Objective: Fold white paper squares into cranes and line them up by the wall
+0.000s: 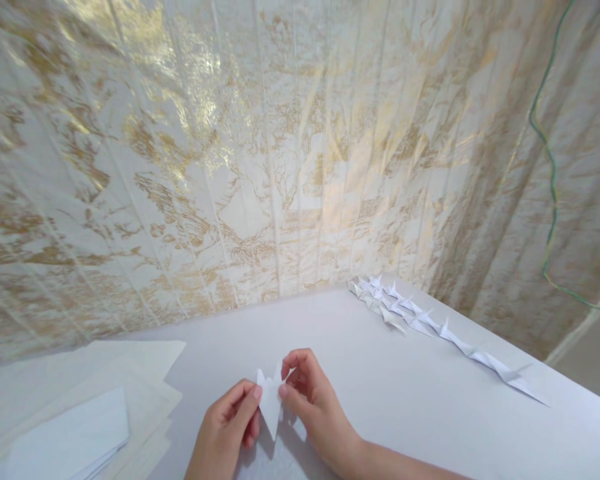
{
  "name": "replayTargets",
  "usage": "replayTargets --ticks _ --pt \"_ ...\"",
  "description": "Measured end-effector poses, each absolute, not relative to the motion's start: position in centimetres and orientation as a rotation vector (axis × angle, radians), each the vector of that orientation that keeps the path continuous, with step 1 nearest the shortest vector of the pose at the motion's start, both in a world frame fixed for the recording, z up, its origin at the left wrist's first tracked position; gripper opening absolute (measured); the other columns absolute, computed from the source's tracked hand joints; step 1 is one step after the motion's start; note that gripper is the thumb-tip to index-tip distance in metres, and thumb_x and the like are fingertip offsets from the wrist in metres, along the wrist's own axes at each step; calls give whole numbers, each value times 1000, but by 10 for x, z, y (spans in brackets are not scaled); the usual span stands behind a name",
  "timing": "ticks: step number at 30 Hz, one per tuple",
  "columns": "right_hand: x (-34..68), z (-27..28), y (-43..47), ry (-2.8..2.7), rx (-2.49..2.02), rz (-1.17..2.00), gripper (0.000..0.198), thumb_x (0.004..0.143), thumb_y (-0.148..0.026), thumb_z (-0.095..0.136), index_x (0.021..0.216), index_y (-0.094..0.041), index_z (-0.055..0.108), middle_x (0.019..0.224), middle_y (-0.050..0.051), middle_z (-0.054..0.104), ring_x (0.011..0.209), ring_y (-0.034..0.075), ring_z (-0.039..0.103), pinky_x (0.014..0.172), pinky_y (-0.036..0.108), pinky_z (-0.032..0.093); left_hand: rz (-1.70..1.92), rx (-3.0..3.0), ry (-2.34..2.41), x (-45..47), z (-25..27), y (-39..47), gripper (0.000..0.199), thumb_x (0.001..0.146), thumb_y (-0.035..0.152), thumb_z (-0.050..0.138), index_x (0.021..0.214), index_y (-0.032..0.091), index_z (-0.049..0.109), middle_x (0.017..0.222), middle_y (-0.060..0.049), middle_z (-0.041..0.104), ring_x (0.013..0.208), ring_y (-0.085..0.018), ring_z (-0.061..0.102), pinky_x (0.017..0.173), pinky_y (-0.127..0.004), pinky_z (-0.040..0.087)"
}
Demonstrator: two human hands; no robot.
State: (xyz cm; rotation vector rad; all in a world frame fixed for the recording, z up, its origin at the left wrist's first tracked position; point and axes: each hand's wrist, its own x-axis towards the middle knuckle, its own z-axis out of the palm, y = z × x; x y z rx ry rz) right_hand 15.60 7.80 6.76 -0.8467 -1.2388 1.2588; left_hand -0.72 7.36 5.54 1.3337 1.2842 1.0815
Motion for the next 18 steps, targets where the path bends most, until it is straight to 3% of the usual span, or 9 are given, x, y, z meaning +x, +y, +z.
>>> replayTargets --ticks 2,5,8,10,13,18 --pt "157 68 76 -1402 -828 1138 12 78 -14 59 87 -22 60 87 0 54 78 15 50 74 28 39 1097 1308 1269 -7 56 74 50 77 68 58 60 20 53 43 7 47 43 -10 40 49 -22 32" --pt "157 66 77 -1597 -771 1057 23 77 -6 47 80 -21 65 98 4 56 92 18 53 78 29 40 1146 1271 1260 -4 58 74 49 76 65 60 60 19 55 44 6 48 42 -10 41 48 -22 31" --pt "156 64 78 -1624 -798 1056 32 73 -4 45 87 -22 68 100 5 56 93 18 54 77 28 40 1200 1233 1268 -2 60 72 45 77 61 61 60 19 58 45 6 48 42 -9 41 47 -21 30" --pt "156 65 78 -1597 -853 1078 28 71 -5 49 85 -21 67 99 5 56 88 17 55 73 27 40 1184 1247 1267 -2 60 72 44 77 59 61 60 19 57 46 6 48 44 -9 41 48 -21 30" --pt "156 66 79 -1496 -938 1167 3 74 -15 61 74 -18 63 88 3 56 74 15 50 67 27 37 1115 1297 1257 -5 59 72 47 79 62 58 61 19 55 48 6 48 46 -10 42 50 -22 31" --pt "158 60 83 -1293 -982 1321 39 73 -48 74 66 -17 53 61 -3 47 60 12 38 60 27 30 1035 1361 1191 -3 56 69 54 85 68 46 62 19 50 51 5 48 48 -10 42 51 -23 32"
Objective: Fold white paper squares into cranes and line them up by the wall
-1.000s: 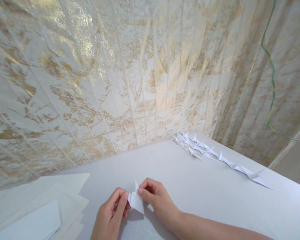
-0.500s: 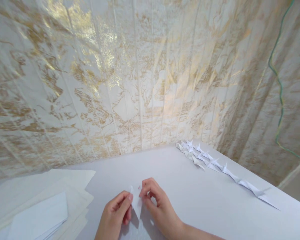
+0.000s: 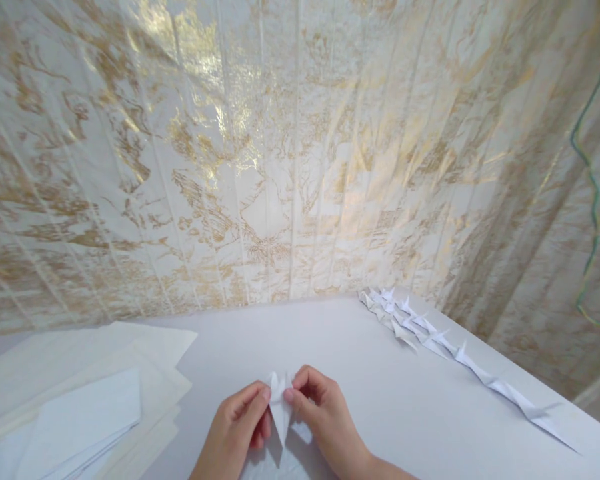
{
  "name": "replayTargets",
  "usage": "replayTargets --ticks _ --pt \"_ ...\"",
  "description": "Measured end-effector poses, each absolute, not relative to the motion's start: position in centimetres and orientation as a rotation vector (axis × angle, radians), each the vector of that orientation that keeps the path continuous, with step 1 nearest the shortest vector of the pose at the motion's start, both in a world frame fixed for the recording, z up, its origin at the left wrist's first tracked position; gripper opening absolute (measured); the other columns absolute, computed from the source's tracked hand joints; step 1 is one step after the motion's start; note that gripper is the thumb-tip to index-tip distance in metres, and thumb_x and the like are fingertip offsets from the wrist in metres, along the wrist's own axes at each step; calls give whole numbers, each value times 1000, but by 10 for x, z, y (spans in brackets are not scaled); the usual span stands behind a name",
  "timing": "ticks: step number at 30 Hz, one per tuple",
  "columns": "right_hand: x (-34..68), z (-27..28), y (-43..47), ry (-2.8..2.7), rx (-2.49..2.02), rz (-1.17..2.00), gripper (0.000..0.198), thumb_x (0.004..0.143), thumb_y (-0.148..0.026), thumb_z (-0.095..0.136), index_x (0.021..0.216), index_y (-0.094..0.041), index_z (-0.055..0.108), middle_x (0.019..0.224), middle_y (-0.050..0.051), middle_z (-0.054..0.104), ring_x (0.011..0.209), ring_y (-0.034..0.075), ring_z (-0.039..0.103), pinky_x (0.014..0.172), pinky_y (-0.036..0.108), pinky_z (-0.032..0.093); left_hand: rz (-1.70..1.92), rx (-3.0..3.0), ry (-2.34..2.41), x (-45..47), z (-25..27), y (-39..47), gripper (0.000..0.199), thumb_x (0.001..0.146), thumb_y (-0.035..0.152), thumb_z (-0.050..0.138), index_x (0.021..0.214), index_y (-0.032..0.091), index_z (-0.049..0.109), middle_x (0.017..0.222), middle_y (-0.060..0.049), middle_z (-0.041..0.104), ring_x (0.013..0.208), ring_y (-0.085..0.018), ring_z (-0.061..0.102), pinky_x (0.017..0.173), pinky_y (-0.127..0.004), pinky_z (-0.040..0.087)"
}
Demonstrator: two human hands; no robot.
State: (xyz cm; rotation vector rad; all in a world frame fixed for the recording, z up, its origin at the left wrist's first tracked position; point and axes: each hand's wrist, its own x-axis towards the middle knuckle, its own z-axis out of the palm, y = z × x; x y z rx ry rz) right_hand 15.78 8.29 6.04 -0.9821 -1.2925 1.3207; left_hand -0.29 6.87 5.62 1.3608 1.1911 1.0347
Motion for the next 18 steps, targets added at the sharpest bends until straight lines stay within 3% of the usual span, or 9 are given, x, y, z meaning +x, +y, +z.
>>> replayTargets --ticks 4,7,15,18 --pt "157 55 85 -1269 -962 1347 46 70 -55 77 66 -16 54 60 -3 49 60 11 39 61 26 29 1021 1388 1163 4 56 65 49 79 68 57 76 19 55 52 10 39 47 -10 38 47 -21 27" --pt "156 51 87 -1273 -907 1374 44 71 -53 77 68 -17 51 60 -4 48 59 10 38 59 25 28 1015 1390 1212 5 58 66 48 80 67 56 69 20 50 46 11 37 44 -9 33 48 -22 26" --pt "153 47 87 -1194 -810 1420 50 75 -42 77 112 -25 47 63 -10 43 58 10 38 59 24 27 1036 1406 1302 2 60 66 52 79 68 53 57 22 42 43 11 34 44 -9 29 49 -23 23" --pt "154 47 87 -1203 -824 1407 51 75 -39 76 115 -24 49 64 -10 42 59 10 39 60 24 28 1032 1380 1275 3 61 66 51 80 66 54 58 22 43 44 9 38 45 -9 32 49 -22 25"
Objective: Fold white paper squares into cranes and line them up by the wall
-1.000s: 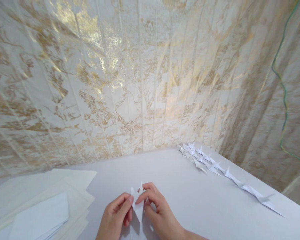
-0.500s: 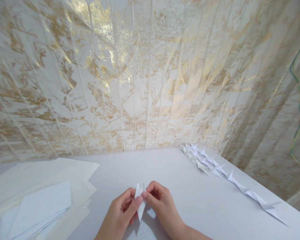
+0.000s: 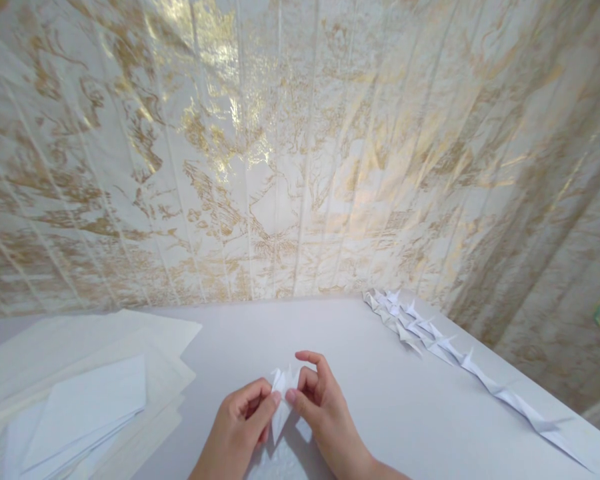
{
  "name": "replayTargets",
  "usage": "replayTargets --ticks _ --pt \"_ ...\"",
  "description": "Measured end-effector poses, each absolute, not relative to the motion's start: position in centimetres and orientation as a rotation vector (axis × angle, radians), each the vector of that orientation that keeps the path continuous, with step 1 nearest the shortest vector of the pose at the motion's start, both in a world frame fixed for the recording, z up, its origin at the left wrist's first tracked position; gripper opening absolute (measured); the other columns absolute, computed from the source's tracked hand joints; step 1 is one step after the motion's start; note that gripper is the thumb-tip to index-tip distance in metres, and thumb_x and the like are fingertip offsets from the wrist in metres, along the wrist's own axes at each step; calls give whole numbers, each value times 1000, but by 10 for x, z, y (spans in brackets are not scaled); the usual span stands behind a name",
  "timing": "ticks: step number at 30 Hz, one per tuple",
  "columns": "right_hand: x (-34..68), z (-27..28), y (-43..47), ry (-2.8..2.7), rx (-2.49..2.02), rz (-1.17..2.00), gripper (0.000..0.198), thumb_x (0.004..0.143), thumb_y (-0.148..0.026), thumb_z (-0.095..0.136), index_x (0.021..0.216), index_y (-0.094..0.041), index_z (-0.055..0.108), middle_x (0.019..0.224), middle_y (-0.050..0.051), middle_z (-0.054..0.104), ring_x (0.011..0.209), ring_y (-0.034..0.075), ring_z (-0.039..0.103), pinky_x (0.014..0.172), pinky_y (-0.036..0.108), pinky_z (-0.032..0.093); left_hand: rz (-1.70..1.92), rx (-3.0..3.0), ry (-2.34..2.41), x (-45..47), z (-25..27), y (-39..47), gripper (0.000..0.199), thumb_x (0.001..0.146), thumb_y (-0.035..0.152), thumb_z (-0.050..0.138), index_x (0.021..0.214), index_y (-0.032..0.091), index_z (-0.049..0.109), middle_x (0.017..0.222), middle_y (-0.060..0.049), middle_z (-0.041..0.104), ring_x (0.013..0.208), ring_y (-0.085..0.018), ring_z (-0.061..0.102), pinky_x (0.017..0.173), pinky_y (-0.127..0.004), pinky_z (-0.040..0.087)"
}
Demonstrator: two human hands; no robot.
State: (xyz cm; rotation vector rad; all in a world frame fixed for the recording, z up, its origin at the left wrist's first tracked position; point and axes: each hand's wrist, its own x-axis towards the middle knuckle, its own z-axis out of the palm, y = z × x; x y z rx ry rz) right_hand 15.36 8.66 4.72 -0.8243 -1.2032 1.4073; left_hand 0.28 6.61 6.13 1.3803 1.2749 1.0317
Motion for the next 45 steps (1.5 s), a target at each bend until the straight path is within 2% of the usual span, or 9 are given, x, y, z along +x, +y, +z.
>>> replayTargets --ticks 6,9,12,16,22,30,37,41,45 --pt "157 51 87 -1353 -866 1270 23 76 -36 74 84 -18 61 70 -3 52 68 13 44 66 26 34 1079 1342 1216 3 57 68 49 80 68 54 82 20 58 44 12 35 40 -8 29 43 -21 22" --pt "159 56 84 -1432 -900 1137 25 77 -37 73 71 -17 61 71 -1 52 68 13 44 67 27 35 1108 1328 1249 3 58 65 44 81 63 58 78 19 61 45 12 32 40 -7 25 41 -21 19" --pt "158 58 82 -1381 -896 1227 31 80 -45 71 72 -16 60 64 -3 50 62 12 42 61 25 34 1141 1354 1238 4 62 63 42 82 59 59 69 19 62 47 8 46 42 -8 40 46 -20 32" --pt "154 57 82 -1262 -834 1419 37 76 -50 74 76 -16 59 60 -3 55 55 10 45 55 23 34 1213 1323 1199 5 65 62 38 79 57 64 74 19 65 64 0 65 59 -14 58 54 -22 43" --pt "155 53 85 -1222 -901 1406 40 69 -50 80 69 -16 57 61 -2 56 54 10 45 52 22 35 1285 1353 1170 4 64 62 33 81 52 65 73 20 58 68 4 58 62 -12 53 59 -21 41" --pt "155 42 87 -1216 -852 1342 32 71 -36 81 67 -16 56 63 -4 56 60 10 44 60 23 33 1327 1360 1180 4 63 63 31 82 48 63 72 22 51 68 6 50 68 -14 53 65 -24 41" --pt "154 46 89 -1173 -822 1444 43 65 -34 85 96 -22 58 62 -9 52 57 9 44 57 22 31 1323 1231 1165 3 60 67 33 77 41 68 95 23 46 73 6 55 72 -15 57 68 -26 44" --pt "158 54 91 -1365 -938 1487 35 67 -43 82 78 -17 61 59 -6 53 55 8 41 56 22 30 1227 1287 1107 3 61 67 30 82 39 63 97 24 43 73 7 53 71 -15 56 67 -26 42" --pt "159 53 93 -1345 -976 1466 46 62 -52 84 64 -17 54 56 -6 50 53 8 37 52 22 27 1144 1477 1134 3 67 59 22 90 41 54 101 25 43 77 6 54 77 -16 56 74 -27 41"
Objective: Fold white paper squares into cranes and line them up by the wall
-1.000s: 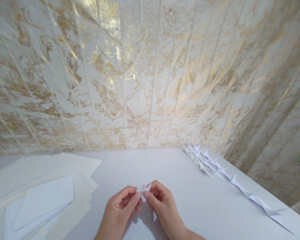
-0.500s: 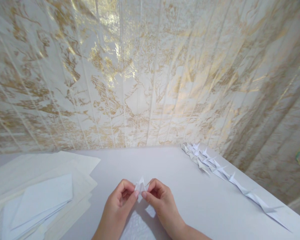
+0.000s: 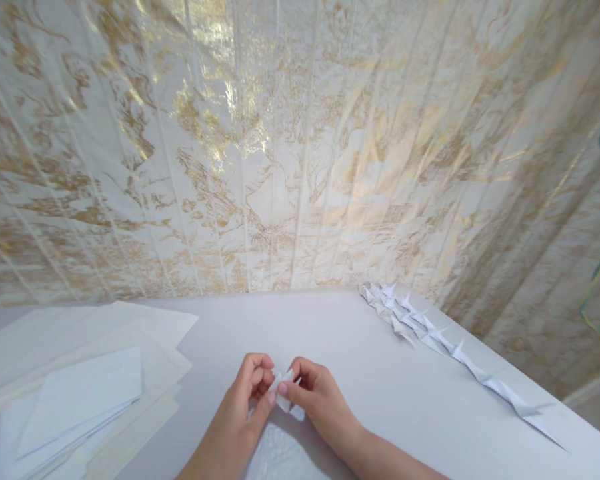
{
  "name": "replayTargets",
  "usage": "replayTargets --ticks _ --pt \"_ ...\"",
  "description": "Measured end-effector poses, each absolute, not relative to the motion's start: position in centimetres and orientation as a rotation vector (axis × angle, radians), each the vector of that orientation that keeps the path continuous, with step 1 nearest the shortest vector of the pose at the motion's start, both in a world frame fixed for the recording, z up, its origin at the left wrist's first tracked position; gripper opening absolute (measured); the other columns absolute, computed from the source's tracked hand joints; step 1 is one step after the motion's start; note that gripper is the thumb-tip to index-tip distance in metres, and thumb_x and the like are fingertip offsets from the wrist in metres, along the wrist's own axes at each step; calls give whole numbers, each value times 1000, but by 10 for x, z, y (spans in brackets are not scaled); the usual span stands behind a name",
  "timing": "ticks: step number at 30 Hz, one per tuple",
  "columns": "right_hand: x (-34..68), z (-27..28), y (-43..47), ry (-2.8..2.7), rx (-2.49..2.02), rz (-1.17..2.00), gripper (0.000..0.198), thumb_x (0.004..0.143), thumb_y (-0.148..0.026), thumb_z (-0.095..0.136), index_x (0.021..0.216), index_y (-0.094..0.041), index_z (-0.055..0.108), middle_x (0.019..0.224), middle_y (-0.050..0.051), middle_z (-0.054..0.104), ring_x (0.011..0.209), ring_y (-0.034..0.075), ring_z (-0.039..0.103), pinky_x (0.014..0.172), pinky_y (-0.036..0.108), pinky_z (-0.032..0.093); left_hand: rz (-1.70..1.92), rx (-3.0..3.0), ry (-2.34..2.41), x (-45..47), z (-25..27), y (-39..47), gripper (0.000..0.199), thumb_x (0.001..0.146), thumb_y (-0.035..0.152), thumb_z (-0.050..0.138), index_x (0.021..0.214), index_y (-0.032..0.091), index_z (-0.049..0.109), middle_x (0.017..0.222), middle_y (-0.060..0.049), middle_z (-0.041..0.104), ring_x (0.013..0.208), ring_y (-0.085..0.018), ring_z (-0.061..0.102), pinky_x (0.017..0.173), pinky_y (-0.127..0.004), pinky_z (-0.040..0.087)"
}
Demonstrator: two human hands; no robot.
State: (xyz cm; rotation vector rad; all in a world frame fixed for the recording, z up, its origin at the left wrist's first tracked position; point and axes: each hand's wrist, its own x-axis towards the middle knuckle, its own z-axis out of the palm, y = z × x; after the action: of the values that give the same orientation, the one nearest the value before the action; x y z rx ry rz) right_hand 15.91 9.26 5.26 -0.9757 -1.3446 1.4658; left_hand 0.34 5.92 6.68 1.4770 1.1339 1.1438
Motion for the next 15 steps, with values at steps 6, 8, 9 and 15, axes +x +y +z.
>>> replayTargets --ticks 6,8,9,15 --pt "159 58 89 -1377 -995 1457 55 68 -65 73 56 -17 47 50 -7 37 51 8 28 52 25 22 1128 1462 1183 5 67 55 26 92 47 47 105 25 45 73 6 52 69 -16 52 68 -27 40" --pt "159 59 87 -1416 -997 1432 56 71 -66 70 55 -17 46 51 -7 35 52 8 27 52 25 21 1136 1467 1195 6 65 57 29 90 47 52 108 25 46 69 7 46 68 -15 50 68 -26 41" --pt "159 59 87 -1436 -995 1423 57 71 -66 69 55 -17 45 51 -7 34 52 8 27 52 24 21 1131 1477 1198 6 64 58 31 88 45 55 110 25 45 69 8 44 68 -15 50 69 -26 41" --pt "159 56 85 -1477 -958 1365 52 74 -64 68 63 -18 46 56 -7 37 54 8 31 52 23 24 1091 1456 1162 11 62 54 40 85 46 58 117 24 46 97 -4 67 95 -21 63 89 -32 45"
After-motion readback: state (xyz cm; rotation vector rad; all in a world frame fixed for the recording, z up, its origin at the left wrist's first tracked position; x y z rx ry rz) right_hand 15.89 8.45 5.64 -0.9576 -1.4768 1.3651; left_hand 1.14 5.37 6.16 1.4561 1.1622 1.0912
